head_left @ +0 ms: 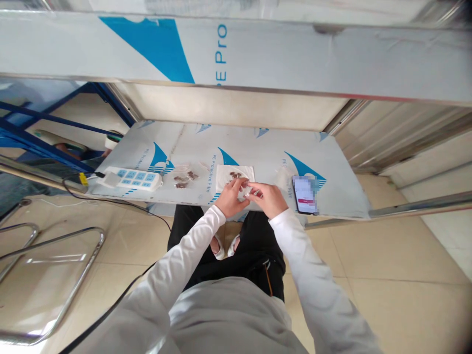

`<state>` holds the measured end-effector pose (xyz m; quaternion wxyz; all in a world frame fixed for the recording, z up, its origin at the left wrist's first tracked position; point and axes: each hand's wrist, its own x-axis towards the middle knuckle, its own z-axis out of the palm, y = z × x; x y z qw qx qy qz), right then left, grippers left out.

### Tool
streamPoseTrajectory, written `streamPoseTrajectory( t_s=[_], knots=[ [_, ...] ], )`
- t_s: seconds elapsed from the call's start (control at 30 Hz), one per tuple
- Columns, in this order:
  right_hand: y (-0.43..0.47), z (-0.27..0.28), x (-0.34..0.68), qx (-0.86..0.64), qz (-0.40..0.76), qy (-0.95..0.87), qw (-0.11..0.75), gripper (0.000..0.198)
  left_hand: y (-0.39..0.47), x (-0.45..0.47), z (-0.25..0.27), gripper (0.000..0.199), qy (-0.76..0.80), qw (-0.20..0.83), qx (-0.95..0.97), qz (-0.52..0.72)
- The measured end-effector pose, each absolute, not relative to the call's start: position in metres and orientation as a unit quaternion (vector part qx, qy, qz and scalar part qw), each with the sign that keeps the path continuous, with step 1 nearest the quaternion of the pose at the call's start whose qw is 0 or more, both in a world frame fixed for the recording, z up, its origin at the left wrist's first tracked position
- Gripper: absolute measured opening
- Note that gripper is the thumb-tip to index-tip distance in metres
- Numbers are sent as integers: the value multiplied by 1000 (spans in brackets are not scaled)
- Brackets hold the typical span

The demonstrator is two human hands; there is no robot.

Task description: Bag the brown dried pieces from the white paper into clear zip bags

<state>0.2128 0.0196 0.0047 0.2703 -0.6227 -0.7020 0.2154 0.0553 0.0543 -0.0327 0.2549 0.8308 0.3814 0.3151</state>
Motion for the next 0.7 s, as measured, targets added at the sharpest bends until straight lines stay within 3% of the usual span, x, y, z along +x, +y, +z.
streamPoseTrajectory(
  t_s=[0.17,0.27,0.37,0.7],
  knots=[
    [31,-4,216,-612,214,-700,298,25,62,61,-39,46,393,212,857,258],
    [24,-12,218,-606,183,-680,370,26,80,60,-44,32,422,164,872,185],
    [-4,-32,216,-644,160,-613,429,31,106,63,-46,31,481,97,866,92],
    [-130,-87,196,-681,243,-551,417,28,168,81,-58,25,455,75,887,26]
  ],
)
